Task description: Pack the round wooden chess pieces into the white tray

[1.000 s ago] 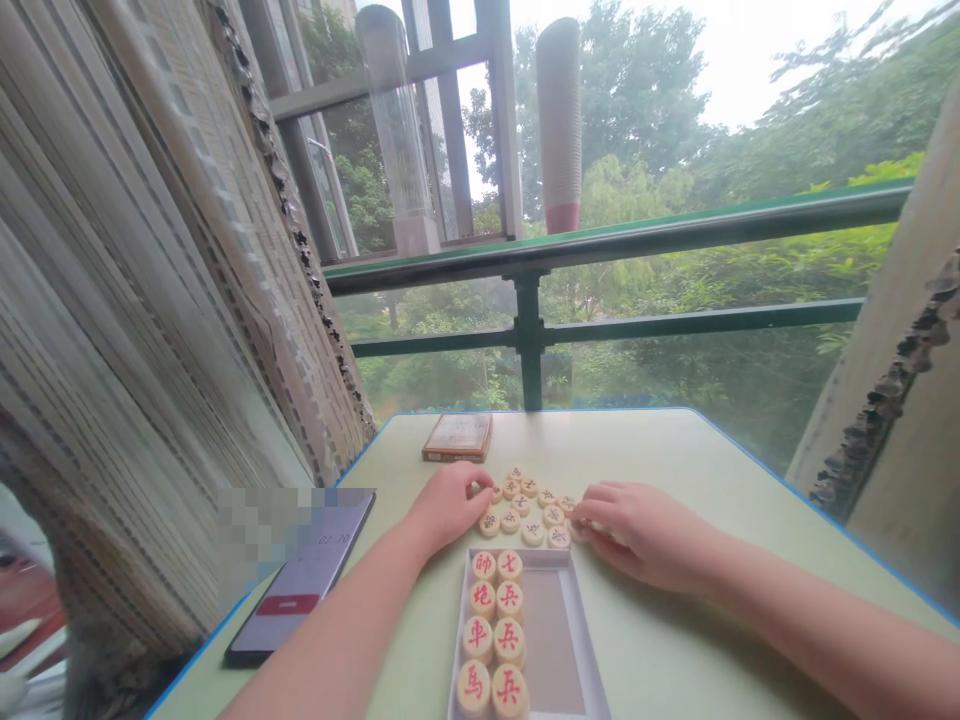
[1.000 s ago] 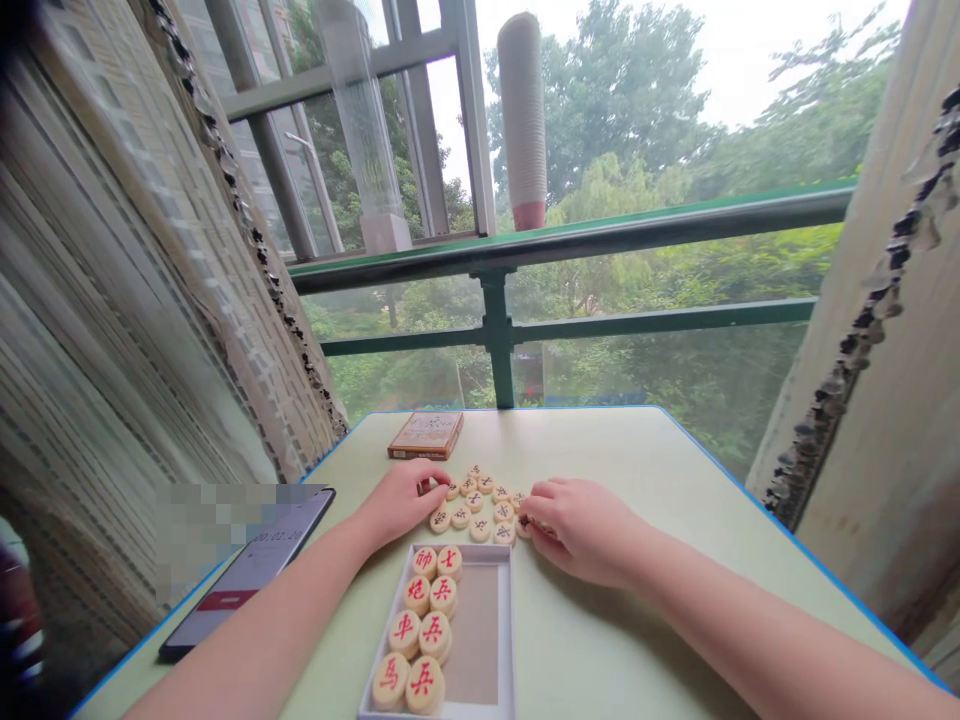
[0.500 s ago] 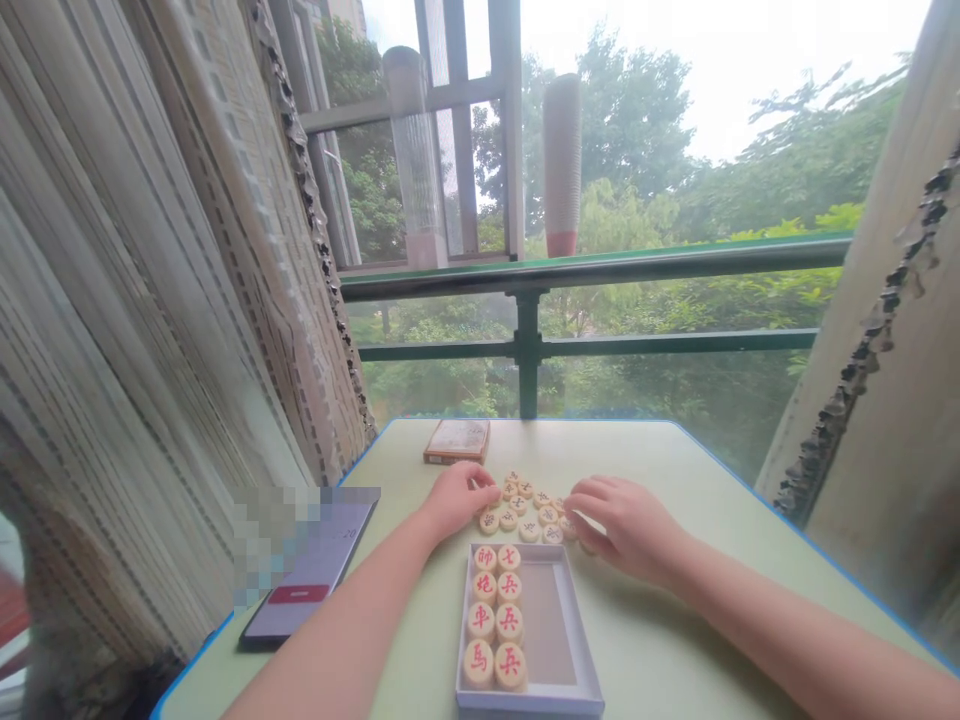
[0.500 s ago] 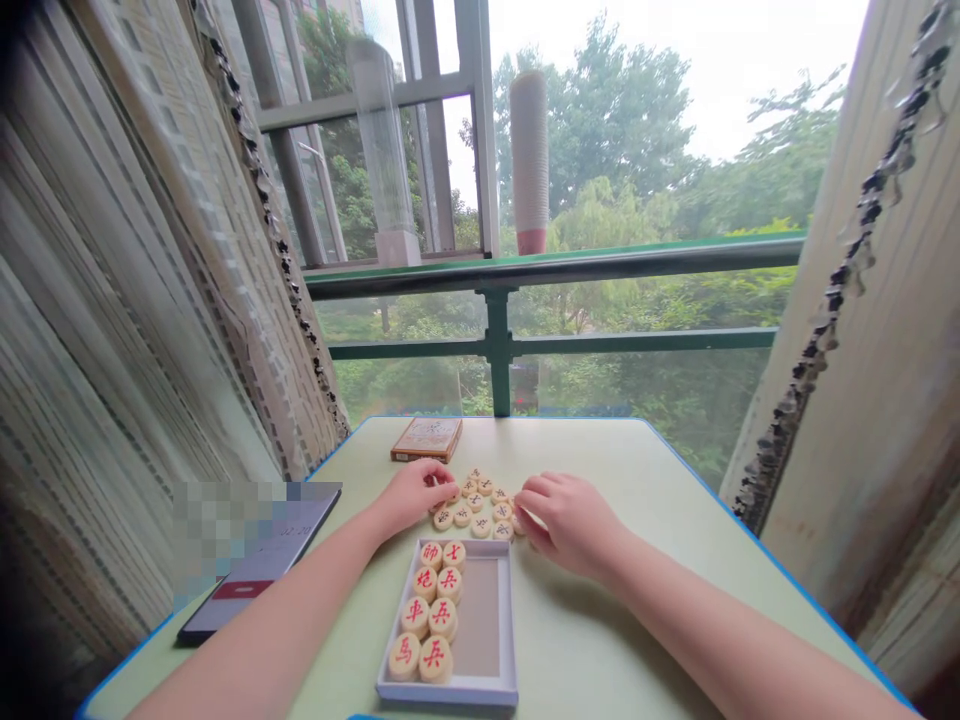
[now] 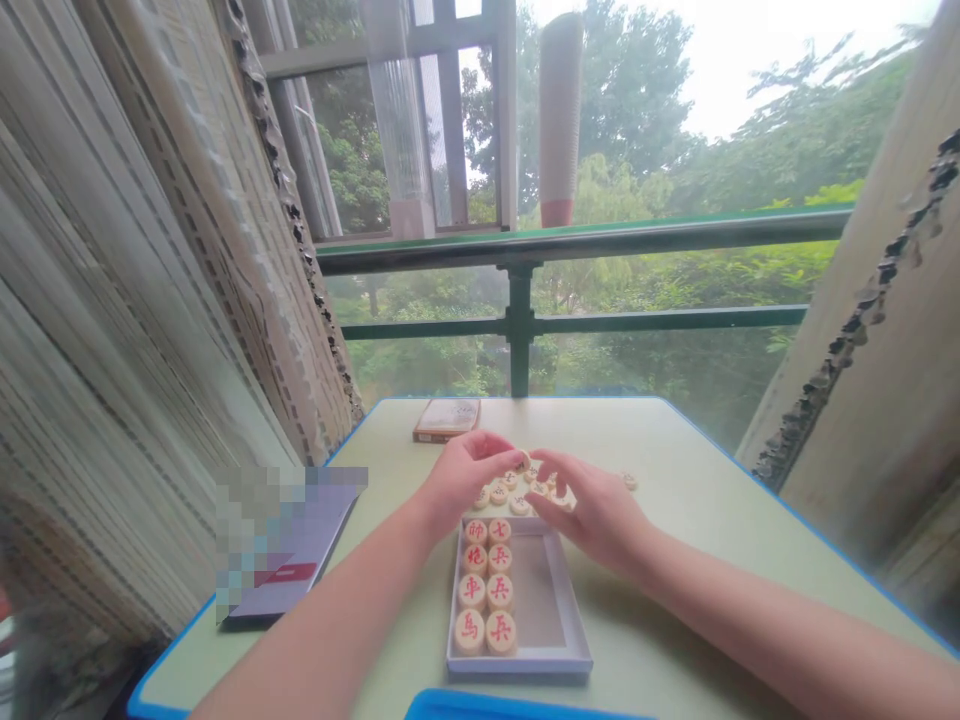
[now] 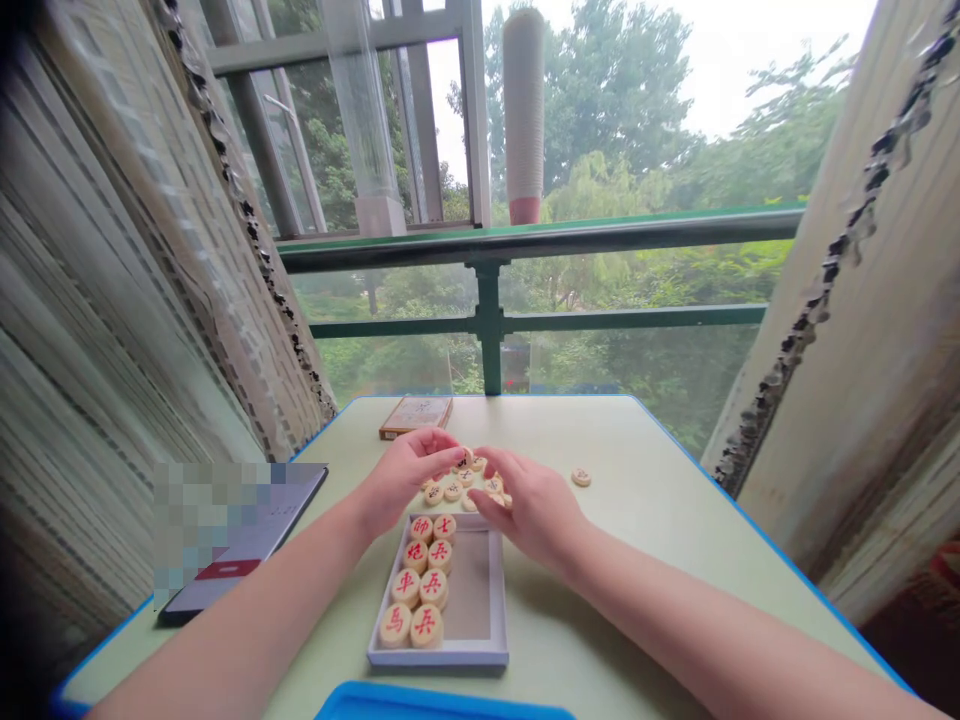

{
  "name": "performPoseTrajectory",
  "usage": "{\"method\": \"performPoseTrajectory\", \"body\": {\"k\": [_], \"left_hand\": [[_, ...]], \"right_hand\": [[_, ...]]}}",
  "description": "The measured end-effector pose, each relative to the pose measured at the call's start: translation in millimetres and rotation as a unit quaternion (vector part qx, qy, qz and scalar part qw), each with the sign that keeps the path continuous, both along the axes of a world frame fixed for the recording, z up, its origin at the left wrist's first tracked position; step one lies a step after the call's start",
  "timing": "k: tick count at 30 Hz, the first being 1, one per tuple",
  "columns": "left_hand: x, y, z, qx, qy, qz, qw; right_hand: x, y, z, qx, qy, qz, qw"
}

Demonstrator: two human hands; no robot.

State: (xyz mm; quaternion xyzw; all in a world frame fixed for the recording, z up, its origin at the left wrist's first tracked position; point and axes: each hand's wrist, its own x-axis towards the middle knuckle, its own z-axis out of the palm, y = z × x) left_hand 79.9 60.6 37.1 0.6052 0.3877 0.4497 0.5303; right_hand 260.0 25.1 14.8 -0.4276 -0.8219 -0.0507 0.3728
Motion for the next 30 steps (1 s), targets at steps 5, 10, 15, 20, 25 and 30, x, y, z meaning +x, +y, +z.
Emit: {"method": "performPoseTrajectory", "body": {"k": [5, 10, 15, 20, 25, 30], "left_hand": [[3.3, -7.4, 0.2, 0.004, 0.011, -0.031, 0.999], [2.4, -4.9, -4.0, 0.017, 0.02, -0.044, 0.999], [-10.4, 15.3, -13.8, 0.058, 0.054, 0.043, 0.996], [-26.5, 30.2, -27.0, 0.107, 0.195, 0.059, 0.973], [-28.9, 31.1, -30.6, 0.262, 0.366, 0.082, 0.889], [-26.7, 29.4, -29.8, 0.288, 0.394, 0.104, 0.867]], "right_hand": [[-2.4, -5.1, 4.2, 0.02, 0.03, 0.009, 0.999], [-2.8, -8.1, 8.5, 0.032, 0.019, 0.027, 0.999], [8.8, -5.0, 11.1, -0.015, -0.017, 0.09, 0.996], [17.2, -4.8, 18.1, -0.14, -0.054, 0.151, 0.977], [8.1, -9.2, 21.4, -0.228, -0.053, 0.101, 0.967], [0.2, -11.2, 16.8, -0.251, -0.061, 0.059, 0.964]]}}
